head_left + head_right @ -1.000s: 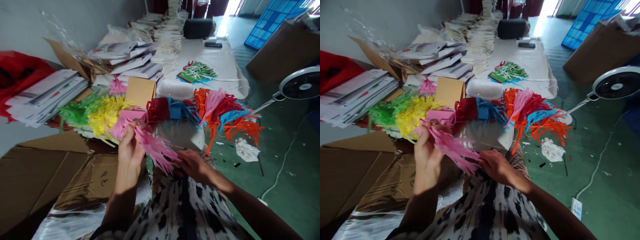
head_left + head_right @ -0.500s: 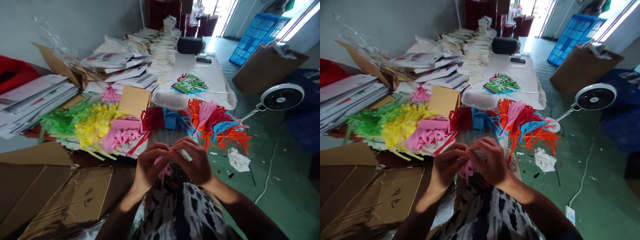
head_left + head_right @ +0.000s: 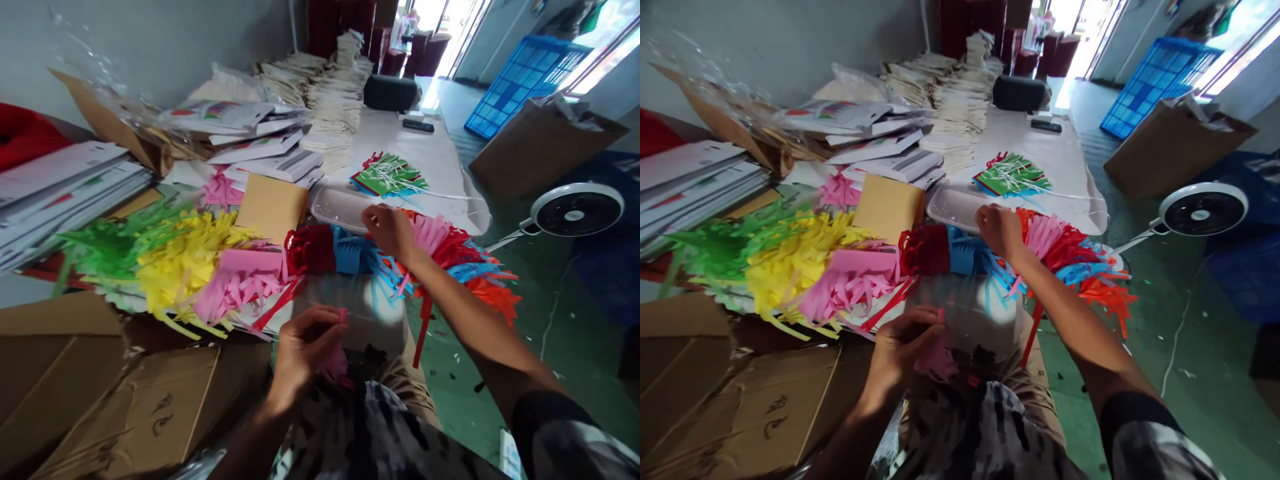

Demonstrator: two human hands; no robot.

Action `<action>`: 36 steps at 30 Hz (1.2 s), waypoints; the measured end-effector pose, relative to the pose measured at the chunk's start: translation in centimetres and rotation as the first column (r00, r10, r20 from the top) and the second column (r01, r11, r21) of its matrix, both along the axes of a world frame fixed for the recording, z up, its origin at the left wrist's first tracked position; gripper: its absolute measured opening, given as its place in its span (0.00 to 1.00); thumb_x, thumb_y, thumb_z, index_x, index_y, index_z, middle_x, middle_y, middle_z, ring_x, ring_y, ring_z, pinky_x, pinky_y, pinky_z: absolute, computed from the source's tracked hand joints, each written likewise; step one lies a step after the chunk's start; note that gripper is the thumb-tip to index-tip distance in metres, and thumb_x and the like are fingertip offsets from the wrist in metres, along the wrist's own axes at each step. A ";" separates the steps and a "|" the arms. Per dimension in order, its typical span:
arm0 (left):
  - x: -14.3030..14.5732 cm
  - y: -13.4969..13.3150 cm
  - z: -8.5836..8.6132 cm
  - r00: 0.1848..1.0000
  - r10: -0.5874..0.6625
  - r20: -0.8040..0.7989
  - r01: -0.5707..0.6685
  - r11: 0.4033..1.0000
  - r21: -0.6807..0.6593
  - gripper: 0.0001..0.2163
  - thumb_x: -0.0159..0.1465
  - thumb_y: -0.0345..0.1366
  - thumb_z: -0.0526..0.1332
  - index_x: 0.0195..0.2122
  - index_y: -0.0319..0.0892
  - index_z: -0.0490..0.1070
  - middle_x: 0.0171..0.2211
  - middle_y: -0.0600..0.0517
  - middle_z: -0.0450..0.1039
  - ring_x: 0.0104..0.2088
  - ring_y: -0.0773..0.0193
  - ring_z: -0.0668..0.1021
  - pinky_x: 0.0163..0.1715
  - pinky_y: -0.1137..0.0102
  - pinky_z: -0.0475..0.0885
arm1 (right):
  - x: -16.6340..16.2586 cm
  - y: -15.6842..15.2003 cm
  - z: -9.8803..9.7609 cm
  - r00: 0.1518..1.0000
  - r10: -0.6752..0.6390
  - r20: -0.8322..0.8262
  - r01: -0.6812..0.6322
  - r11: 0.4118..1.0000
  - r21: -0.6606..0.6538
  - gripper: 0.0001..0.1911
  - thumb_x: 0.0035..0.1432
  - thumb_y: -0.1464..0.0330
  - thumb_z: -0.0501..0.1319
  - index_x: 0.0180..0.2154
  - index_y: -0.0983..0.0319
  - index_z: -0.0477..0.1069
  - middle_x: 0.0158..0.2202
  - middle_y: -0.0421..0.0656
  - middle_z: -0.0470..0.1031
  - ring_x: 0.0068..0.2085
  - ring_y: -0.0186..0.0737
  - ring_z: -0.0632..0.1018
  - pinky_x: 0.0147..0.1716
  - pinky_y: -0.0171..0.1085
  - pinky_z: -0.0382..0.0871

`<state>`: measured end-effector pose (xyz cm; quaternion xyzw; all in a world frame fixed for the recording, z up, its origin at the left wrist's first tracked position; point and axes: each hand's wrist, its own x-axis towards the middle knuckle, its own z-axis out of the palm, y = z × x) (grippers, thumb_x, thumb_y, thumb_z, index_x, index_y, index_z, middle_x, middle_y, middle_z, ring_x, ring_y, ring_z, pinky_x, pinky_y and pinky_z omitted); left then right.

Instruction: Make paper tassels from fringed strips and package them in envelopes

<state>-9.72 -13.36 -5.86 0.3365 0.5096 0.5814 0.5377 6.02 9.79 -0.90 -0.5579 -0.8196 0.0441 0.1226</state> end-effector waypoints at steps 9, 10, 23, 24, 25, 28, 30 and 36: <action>-0.9 0.1 -0.7 0.999 0.035 0.001 -0.034 0.982 -0.188 0.14 0.54 0.43 0.78 0.37 0.42 0.83 0.30 0.52 0.80 0.29 0.67 0.77 0.28 0.76 0.71 | -2.7 6.0 -0.8 0.971 -0.061 0.230 0.083 0.993 -0.087 0.15 0.61 0.73 0.62 0.46 0.68 0.83 0.48 0.61 0.84 0.50 0.59 0.82 0.47 0.46 0.72; -1.0 0.0 -0.8 1.000 0.029 -0.009 -0.030 0.983 -0.182 0.13 0.55 0.44 0.78 0.36 0.42 0.84 0.30 0.52 0.80 0.29 0.67 0.77 0.28 0.76 0.71 | -2.8 5.9 -0.7 0.971 -0.060 0.232 0.081 0.993 -0.082 0.15 0.60 0.74 0.61 0.46 0.69 0.83 0.47 0.62 0.84 0.49 0.59 0.83 0.46 0.45 0.71; -0.9 -1.2 0.6 0.994 0.101 -0.043 -0.099 0.994 0.042 0.07 0.61 0.40 0.74 0.36 0.44 0.83 0.36 0.51 0.80 0.36 0.65 0.80 0.37 0.73 0.75 | 1.0 -12.3 1.6 0.720 0.291 -0.629 -0.448 0.889 -0.101 0.07 0.68 0.63 0.64 0.40 0.58 0.79 0.36 0.39 0.82 0.36 0.37 0.80 0.38 0.36 0.71; -0.8 -1.4 0.6 0.996 0.083 -0.034 -0.081 0.995 0.055 0.07 0.62 0.40 0.74 0.36 0.44 0.83 0.37 0.51 0.80 0.37 0.65 0.79 0.38 0.73 0.75 | 1.3 -14.0 1.6 0.701 0.296 -0.649 -0.482 0.867 -0.125 0.07 0.69 0.63 0.65 0.40 0.58 0.79 0.37 0.39 0.82 0.37 0.37 0.80 0.39 0.36 0.71; -0.5 -1.6 0.6 0.997 0.065 -0.030 -0.063 0.996 0.068 0.06 0.62 0.40 0.73 0.37 0.43 0.83 0.37 0.51 0.80 0.37 0.65 0.79 0.38 0.73 0.75 | 1.7 -15.3 1.5 0.688 0.299 -0.661 -0.505 0.852 -0.140 0.06 0.69 0.63 0.65 0.40 0.57 0.79 0.37 0.39 0.82 0.38 0.37 0.80 0.40 0.37 0.72; 0.2 -2.2 0.6 0.998 0.037 -0.052 -0.031 0.993 0.116 0.05 0.63 0.38 0.73 0.37 0.43 0.83 0.38 0.50 0.79 0.38 0.65 0.79 0.39 0.73 0.74 | 2.3 -17.3 1.4 0.678 0.318 -0.663 -0.523 0.842 -0.131 0.07 0.70 0.62 0.65 0.41 0.57 0.79 0.37 0.39 0.81 0.38 0.36 0.80 0.40 0.37 0.72; 0.7 -2.6 0.8 0.995 0.047 -0.086 -0.034 0.988 0.148 0.04 0.63 0.37 0.73 0.37 0.43 0.83 0.37 0.50 0.79 0.38 0.65 0.80 0.39 0.73 0.74 | 2.7 -17.7 1.7 0.692 0.338 -0.638 -0.515 0.850 -0.109 0.07 0.70 0.62 0.65 0.41 0.57 0.79 0.38 0.39 0.81 0.39 0.37 0.80 0.41 0.37 0.72; 1.4 -3.7 2.1 0.971 0.069 -0.231 -0.009 0.968 0.252 0.02 0.64 0.35 0.72 0.36 0.43 0.83 0.36 0.50 0.79 0.38 0.64 0.80 0.38 0.72 0.74 | 3.5 -19.0 2.6 0.702 0.396 -0.592 -0.518 0.854 -0.043 0.05 0.70 0.65 0.65 0.41 0.58 0.77 0.39 0.40 0.81 0.41 0.37 0.80 0.41 0.37 0.72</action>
